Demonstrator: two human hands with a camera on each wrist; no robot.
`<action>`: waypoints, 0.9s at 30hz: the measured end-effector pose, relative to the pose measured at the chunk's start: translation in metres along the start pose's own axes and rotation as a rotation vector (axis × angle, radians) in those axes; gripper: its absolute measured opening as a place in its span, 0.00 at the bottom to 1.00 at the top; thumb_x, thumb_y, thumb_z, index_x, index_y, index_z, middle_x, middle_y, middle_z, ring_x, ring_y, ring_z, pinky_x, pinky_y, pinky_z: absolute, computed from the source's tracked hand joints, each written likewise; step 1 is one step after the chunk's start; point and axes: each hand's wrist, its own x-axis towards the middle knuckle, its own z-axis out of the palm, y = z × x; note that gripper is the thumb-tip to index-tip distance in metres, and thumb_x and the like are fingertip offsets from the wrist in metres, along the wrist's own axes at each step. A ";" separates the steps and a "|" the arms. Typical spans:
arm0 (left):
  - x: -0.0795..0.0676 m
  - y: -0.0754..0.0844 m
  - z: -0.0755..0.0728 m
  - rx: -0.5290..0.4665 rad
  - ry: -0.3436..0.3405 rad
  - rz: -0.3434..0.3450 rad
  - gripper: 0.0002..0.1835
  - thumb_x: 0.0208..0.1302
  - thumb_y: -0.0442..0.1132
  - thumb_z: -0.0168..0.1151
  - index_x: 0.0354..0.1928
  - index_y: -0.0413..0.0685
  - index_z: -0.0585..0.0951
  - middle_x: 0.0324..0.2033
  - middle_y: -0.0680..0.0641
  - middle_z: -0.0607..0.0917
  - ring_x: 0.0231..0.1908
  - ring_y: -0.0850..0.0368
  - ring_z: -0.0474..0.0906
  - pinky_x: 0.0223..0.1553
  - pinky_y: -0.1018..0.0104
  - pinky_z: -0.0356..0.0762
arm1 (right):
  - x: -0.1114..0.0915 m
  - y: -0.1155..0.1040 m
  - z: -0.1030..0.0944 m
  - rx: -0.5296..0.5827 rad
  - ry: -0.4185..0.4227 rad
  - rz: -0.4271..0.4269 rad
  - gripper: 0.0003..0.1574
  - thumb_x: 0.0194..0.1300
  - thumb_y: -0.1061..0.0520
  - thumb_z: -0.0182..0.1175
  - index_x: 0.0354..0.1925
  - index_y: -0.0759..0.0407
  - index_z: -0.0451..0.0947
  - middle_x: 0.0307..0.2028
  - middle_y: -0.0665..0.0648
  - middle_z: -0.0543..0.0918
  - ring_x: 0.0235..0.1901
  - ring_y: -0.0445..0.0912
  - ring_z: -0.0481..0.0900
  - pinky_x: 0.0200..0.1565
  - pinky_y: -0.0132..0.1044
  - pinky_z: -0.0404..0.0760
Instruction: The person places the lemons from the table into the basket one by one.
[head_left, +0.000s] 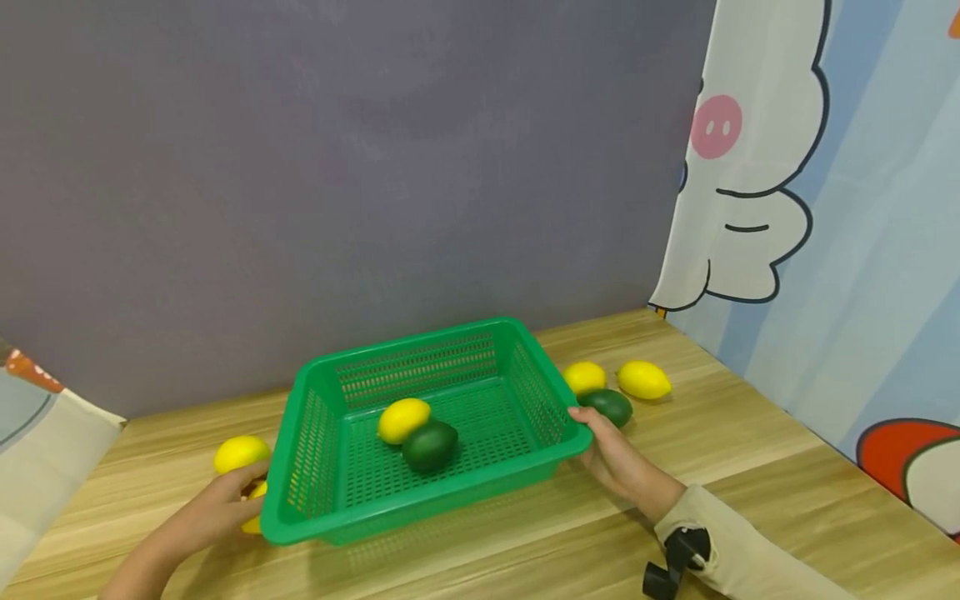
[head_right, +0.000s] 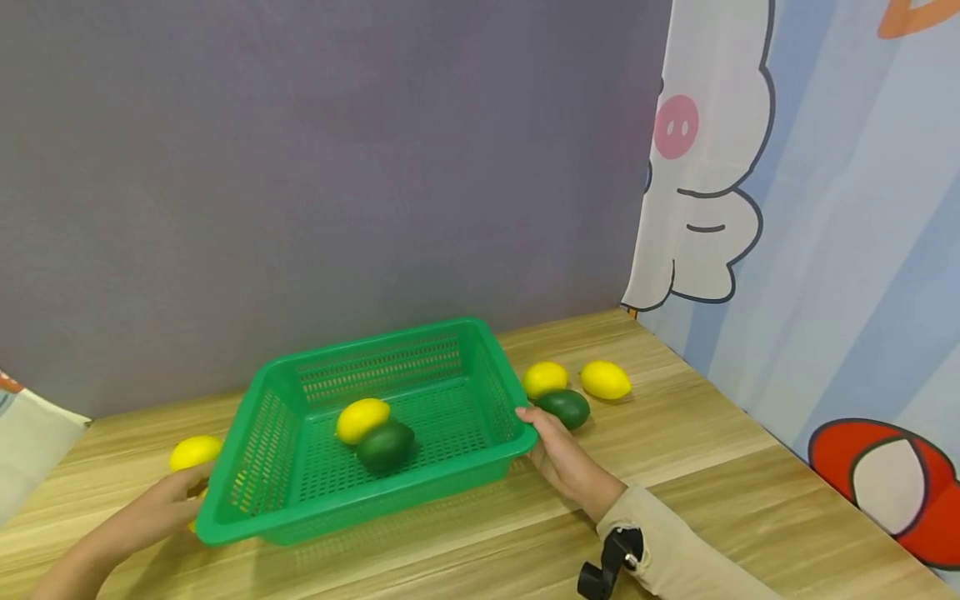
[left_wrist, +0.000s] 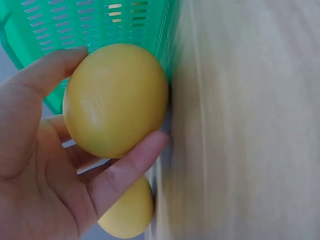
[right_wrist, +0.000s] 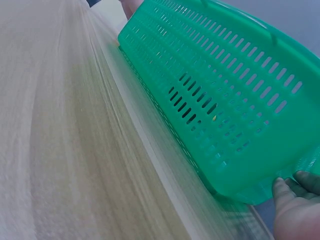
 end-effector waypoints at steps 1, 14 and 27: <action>0.000 0.000 0.001 0.021 0.017 -0.002 0.24 0.70 0.36 0.51 0.59 0.23 0.64 0.45 0.41 0.76 0.40 0.69 0.72 0.35 0.68 0.78 | 0.000 0.000 0.000 -0.001 0.001 0.001 0.16 0.73 0.52 0.37 0.49 0.52 0.70 0.44 0.44 0.78 0.46 0.37 0.73 0.54 0.31 0.69; 0.000 0.006 0.002 0.271 0.235 -0.070 0.18 0.65 0.39 0.59 0.53 0.37 0.75 0.45 0.45 0.80 0.37 0.71 0.69 0.34 0.72 0.72 | 0.000 0.000 0.000 0.020 -0.003 -0.006 0.16 0.73 0.52 0.37 0.49 0.51 0.70 0.43 0.44 0.78 0.46 0.37 0.74 0.53 0.30 0.70; 0.002 0.015 -0.011 0.369 0.338 -0.168 0.23 0.66 0.46 0.58 0.56 0.37 0.74 0.46 0.40 0.81 0.41 0.50 0.75 0.33 0.65 0.74 | 0.001 0.001 -0.001 0.029 -0.011 -0.012 0.16 0.74 0.53 0.36 0.50 0.52 0.70 0.43 0.44 0.78 0.46 0.37 0.74 0.53 0.30 0.71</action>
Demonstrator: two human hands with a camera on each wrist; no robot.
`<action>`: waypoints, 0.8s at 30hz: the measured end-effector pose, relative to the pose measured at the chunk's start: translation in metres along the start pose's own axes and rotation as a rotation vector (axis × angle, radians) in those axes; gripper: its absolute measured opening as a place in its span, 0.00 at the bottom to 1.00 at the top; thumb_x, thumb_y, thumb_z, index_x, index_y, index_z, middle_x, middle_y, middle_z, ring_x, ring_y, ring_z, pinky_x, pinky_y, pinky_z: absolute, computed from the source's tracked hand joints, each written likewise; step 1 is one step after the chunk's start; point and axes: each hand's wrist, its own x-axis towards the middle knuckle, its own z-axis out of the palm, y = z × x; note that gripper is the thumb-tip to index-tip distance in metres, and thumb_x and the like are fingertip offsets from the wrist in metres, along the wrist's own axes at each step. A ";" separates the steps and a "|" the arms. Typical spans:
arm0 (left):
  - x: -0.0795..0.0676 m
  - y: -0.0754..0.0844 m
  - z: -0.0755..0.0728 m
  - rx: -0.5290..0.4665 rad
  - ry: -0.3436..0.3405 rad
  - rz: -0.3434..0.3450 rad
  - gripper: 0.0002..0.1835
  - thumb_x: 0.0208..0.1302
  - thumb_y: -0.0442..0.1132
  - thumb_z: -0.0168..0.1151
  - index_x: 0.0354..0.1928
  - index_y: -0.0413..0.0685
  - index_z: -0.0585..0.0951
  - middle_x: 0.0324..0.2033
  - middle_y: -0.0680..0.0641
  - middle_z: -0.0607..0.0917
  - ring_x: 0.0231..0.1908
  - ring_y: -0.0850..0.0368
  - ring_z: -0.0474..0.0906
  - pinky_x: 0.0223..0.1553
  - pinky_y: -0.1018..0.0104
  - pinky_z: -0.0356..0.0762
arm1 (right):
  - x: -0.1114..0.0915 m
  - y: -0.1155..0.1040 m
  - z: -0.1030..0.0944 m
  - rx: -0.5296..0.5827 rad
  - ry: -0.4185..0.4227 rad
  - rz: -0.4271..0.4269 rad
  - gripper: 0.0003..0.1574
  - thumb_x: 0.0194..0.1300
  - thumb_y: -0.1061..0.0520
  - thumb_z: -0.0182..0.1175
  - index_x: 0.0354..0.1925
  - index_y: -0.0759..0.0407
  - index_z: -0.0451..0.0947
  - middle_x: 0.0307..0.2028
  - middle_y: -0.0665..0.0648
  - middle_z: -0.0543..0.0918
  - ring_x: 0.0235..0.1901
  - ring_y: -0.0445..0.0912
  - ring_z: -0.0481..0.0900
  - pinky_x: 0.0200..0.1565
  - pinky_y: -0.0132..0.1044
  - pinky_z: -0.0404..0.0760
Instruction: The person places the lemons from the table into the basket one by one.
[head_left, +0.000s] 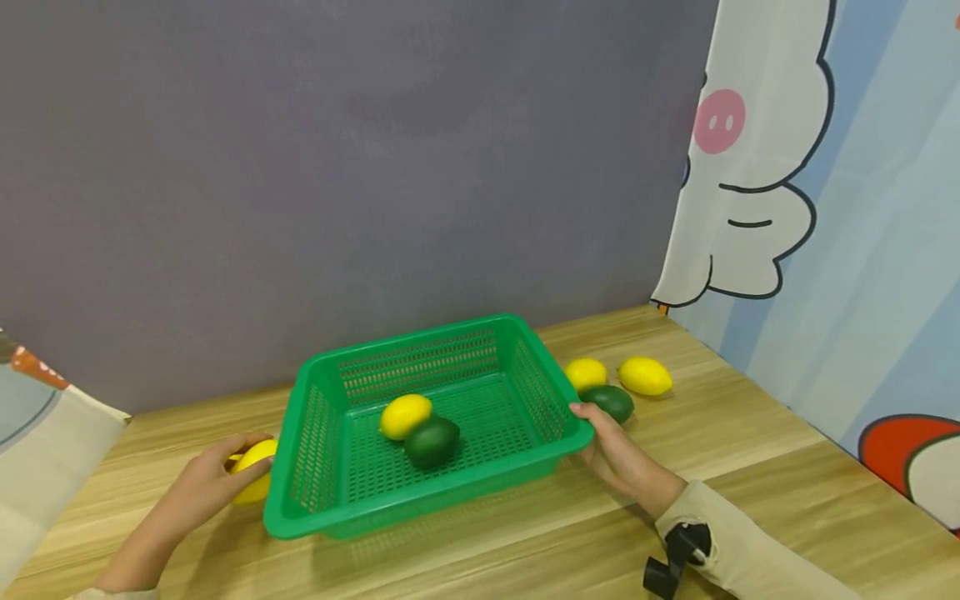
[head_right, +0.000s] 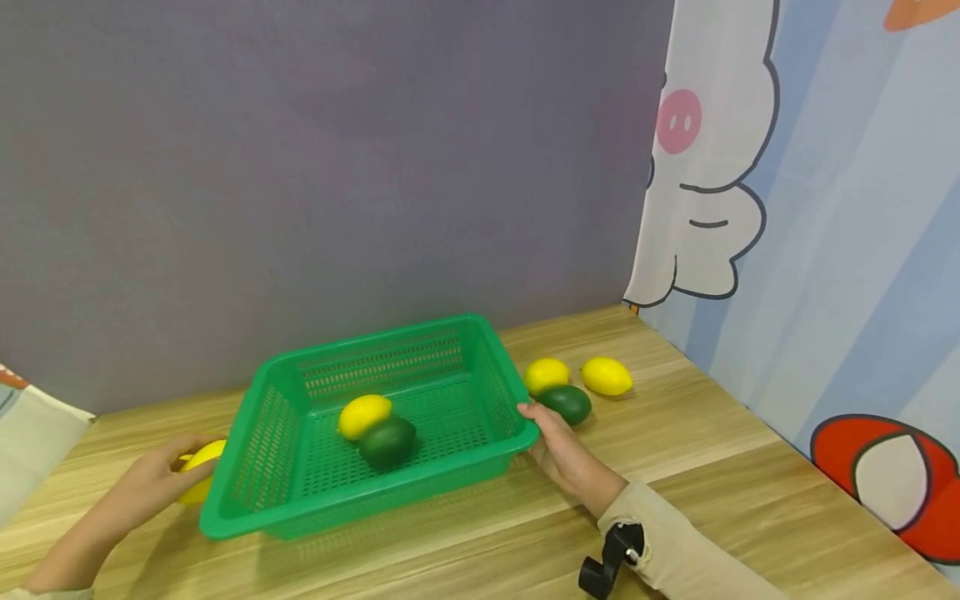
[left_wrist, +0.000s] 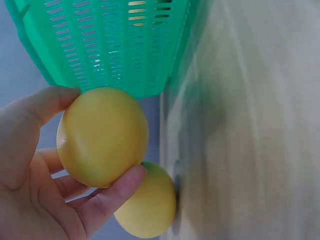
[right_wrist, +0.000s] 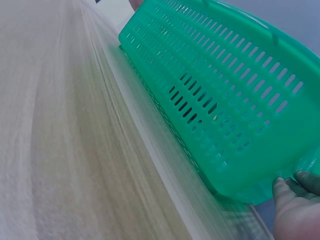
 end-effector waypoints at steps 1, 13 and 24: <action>0.001 0.001 -0.002 -0.004 -0.001 -0.006 0.24 0.66 0.46 0.58 0.57 0.36 0.74 0.46 0.39 0.81 0.41 0.50 0.76 0.32 0.65 0.74 | 0.000 0.000 0.000 0.001 0.000 0.000 0.16 0.73 0.53 0.36 0.50 0.52 0.69 0.43 0.44 0.78 0.46 0.37 0.74 0.53 0.30 0.71; 0.007 0.012 -0.014 0.022 0.052 -0.002 0.26 0.66 0.48 0.58 0.56 0.34 0.74 0.45 0.37 0.80 0.43 0.44 0.76 0.33 0.65 0.75 | 0.000 -0.001 0.001 -0.012 0.035 0.015 0.16 0.73 0.52 0.38 0.50 0.52 0.69 0.44 0.45 0.78 0.46 0.38 0.74 0.54 0.30 0.70; 0.008 0.023 -0.026 0.032 0.042 -0.029 0.30 0.67 0.51 0.56 0.58 0.31 0.71 0.46 0.31 0.79 0.42 0.42 0.76 0.33 0.60 0.75 | 0.000 -0.001 0.002 -0.008 0.041 0.032 0.16 0.73 0.52 0.37 0.51 0.54 0.67 0.44 0.45 0.76 0.46 0.38 0.73 0.53 0.30 0.70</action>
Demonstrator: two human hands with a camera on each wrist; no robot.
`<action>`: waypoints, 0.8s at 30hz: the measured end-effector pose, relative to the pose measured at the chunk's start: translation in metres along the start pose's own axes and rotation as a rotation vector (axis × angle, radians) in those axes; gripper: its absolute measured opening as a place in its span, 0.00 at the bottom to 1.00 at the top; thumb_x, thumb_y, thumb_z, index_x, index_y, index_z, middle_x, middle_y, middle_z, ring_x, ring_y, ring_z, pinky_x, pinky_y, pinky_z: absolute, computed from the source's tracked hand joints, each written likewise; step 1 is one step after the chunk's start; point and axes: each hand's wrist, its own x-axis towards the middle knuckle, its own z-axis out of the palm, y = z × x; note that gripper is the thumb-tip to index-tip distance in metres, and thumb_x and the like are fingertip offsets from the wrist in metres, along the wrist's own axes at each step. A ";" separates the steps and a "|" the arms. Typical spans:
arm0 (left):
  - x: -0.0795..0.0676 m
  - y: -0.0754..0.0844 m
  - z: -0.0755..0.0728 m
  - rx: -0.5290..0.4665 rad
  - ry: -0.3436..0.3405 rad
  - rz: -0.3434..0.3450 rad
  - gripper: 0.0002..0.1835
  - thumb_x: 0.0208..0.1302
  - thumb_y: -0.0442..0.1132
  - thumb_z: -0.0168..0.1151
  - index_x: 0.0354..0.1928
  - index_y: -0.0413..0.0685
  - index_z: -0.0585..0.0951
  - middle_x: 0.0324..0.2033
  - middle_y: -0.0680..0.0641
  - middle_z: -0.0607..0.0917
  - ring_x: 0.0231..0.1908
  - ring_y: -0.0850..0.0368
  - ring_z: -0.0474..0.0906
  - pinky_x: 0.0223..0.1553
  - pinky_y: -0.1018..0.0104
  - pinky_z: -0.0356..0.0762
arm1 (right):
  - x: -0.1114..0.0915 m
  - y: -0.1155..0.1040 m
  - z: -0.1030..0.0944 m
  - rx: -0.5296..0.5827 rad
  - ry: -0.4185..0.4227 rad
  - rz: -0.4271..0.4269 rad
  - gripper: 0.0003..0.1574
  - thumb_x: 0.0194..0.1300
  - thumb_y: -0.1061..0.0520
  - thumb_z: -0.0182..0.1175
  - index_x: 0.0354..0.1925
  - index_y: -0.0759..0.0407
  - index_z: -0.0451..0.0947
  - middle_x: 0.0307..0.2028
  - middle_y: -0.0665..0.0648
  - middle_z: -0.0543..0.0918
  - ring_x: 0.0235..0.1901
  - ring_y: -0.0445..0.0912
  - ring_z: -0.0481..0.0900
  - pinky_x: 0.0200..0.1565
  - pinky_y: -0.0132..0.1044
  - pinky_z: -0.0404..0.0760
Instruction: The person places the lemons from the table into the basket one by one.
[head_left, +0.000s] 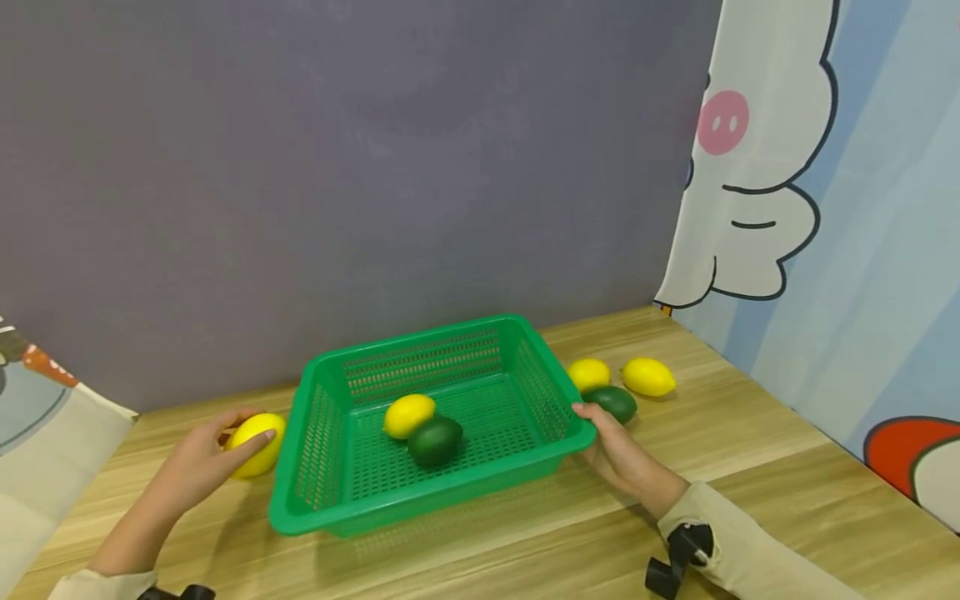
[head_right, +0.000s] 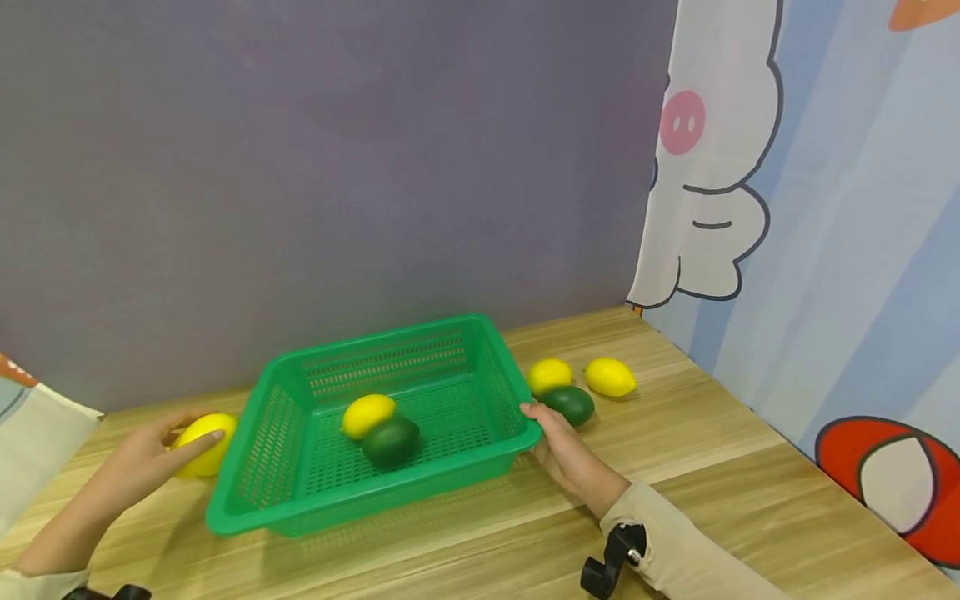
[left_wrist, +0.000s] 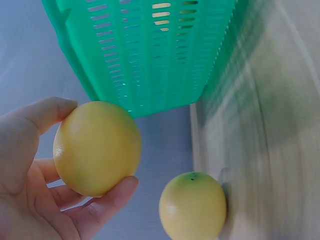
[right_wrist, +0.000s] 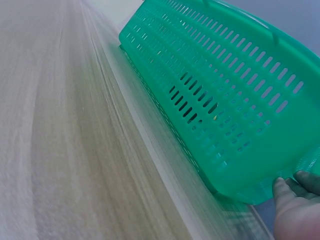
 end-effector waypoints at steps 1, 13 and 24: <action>0.000 0.001 -0.001 0.003 0.010 0.008 0.29 0.67 0.51 0.56 0.57 0.31 0.72 0.46 0.32 0.79 0.42 0.42 0.76 0.33 0.60 0.75 | 0.000 0.000 0.000 0.002 -0.001 0.001 0.16 0.73 0.52 0.37 0.52 0.54 0.67 0.45 0.45 0.76 0.47 0.38 0.73 0.54 0.30 0.70; 0.005 0.012 -0.011 0.027 0.066 0.061 0.27 0.66 0.50 0.58 0.56 0.34 0.73 0.48 0.30 0.78 0.45 0.36 0.76 0.39 0.47 0.77 | -0.001 0.001 0.000 0.011 0.002 0.003 0.15 0.73 0.52 0.38 0.51 0.53 0.67 0.45 0.45 0.76 0.47 0.37 0.73 0.54 0.29 0.70; 0.013 0.028 -0.024 0.079 0.065 0.091 0.27 0.66 0.52 0.57 0.56 0.38 0.73 0.46 0.34 0.80 0.42 0.41 0.76 0.37 0.53 0.74 | -0.001 0.000 0.000 0.005 -0.015 -0.011 0.15 0.73 0.52 0.37 0.50 0.53 0.68 0.44 0.45 0.76 0.46 0.37 0.73 0.52 0.29 0.71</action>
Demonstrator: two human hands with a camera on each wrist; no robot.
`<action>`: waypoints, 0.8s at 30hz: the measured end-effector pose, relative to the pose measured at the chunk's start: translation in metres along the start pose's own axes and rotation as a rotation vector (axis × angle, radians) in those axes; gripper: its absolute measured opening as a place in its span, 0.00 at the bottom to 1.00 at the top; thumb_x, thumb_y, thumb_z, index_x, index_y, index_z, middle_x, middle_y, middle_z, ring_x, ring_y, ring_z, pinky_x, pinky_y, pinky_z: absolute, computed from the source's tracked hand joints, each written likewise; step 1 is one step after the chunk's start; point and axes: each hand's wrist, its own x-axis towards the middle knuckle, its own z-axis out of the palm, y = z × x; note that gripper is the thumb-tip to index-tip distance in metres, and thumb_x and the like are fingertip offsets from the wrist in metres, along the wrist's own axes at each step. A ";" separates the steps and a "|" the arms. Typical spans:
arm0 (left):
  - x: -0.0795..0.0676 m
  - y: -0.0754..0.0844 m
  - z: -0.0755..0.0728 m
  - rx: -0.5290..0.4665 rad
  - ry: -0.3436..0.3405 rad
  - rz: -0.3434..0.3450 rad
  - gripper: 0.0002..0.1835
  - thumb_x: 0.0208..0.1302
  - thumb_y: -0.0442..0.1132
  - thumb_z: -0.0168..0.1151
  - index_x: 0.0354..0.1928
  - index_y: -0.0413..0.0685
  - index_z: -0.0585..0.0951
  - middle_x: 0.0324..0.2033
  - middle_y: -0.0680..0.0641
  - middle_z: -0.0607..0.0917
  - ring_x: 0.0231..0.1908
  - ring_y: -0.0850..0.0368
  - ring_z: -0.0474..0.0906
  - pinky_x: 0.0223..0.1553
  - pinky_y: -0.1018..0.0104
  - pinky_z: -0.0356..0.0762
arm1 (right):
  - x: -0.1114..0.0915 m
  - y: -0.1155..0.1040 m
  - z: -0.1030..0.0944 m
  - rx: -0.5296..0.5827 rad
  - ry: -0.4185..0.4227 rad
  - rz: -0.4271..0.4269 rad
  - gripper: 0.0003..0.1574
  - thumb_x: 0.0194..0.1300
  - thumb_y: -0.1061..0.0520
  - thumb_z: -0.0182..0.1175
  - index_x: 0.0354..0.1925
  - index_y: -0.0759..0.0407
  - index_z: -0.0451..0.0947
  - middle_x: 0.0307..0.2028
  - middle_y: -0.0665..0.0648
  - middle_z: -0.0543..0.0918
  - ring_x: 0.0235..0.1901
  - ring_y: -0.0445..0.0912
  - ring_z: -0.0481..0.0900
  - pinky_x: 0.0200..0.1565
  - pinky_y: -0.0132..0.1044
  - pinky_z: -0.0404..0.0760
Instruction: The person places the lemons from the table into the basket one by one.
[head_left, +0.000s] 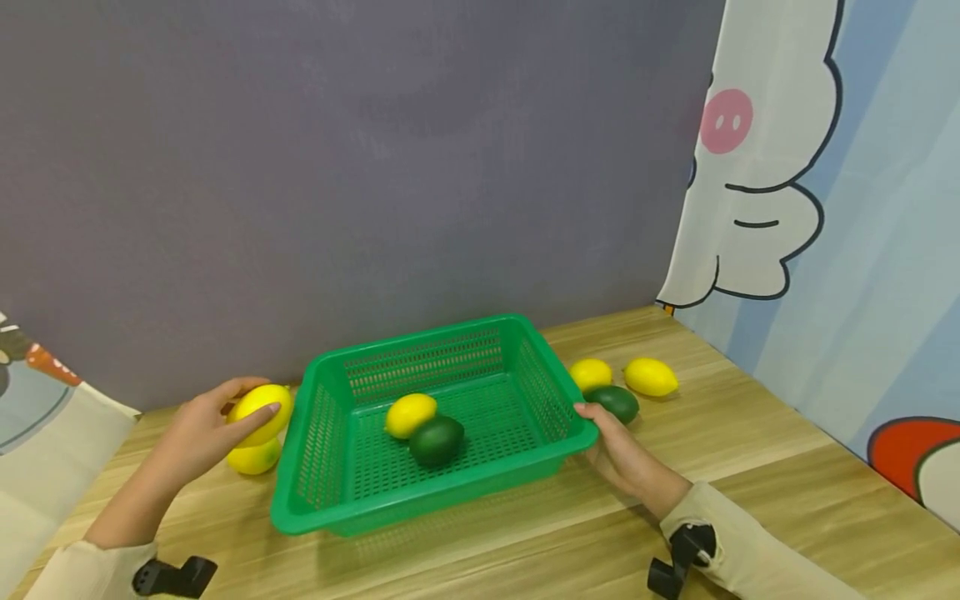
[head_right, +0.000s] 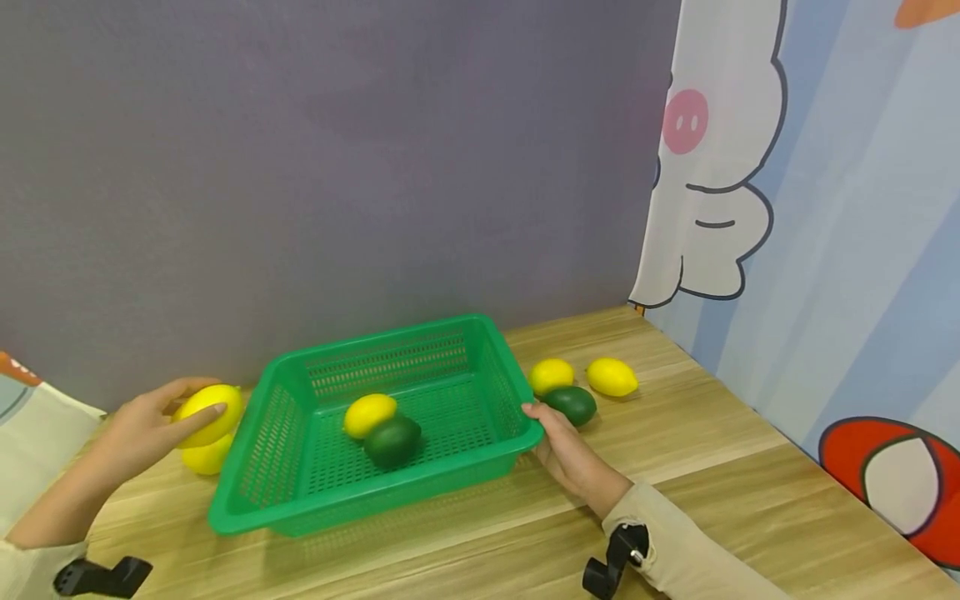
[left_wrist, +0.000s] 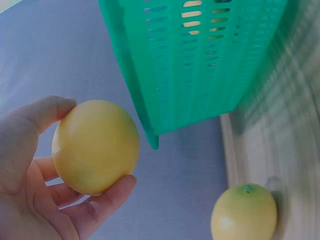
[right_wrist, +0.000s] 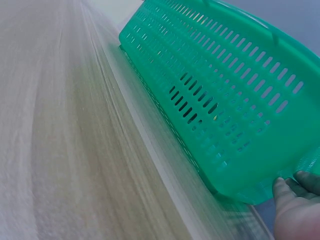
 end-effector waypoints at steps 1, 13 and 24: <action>0.001 0.001 -0.001 0.002 -0.002 0.002 0.27 0.66 0.52 0.57 0.56 0.38 0.73 0.46 0.34 0.80 0.42 0.41 0.76 0.37 0.53 0.74 | 0.000 0.000 0.000 0.004 -0.003 0.000 0.15 0.73 0.52 0.37 0.50 0.53 0.68 0.44 0.45 0.76 0.46 0.37 0.73 0.53 0.29 0.71; 0.011 0.021 -0.007 -0.001 -0.017 0.016 0.27 0.65 0.53 0.57 0.58 0.41 0.73 0.47 0.35 0.80 0.41 0.43 0.76 0.37 0.53 0.73 | 0.001 0.003 -0.001 0.005 -0.019 -0.002 0.15 0.74 0.52 0.37 0.50 0.53 0.68 0.44 0.45 0.77 0.46 0.37 0.73 0.52 0.30 0.71; 0.023 0.041 -0.003 -0.068 -0.035 0.043 0.27 0.65 0.54 0.57 0.59 0.44 0.73 0.48 0.38 0.80 0.41 0.47 0.76 0.38 0.57 0.74 | 0.000 0.001 -0.002 -0.002 -0.010 -0.001 0.16 0.74 0.52 0.35 0.50 0.54 0.67 0.42 0.45 0.77 0.45 0.38 0.73 0.51 0.30 0.71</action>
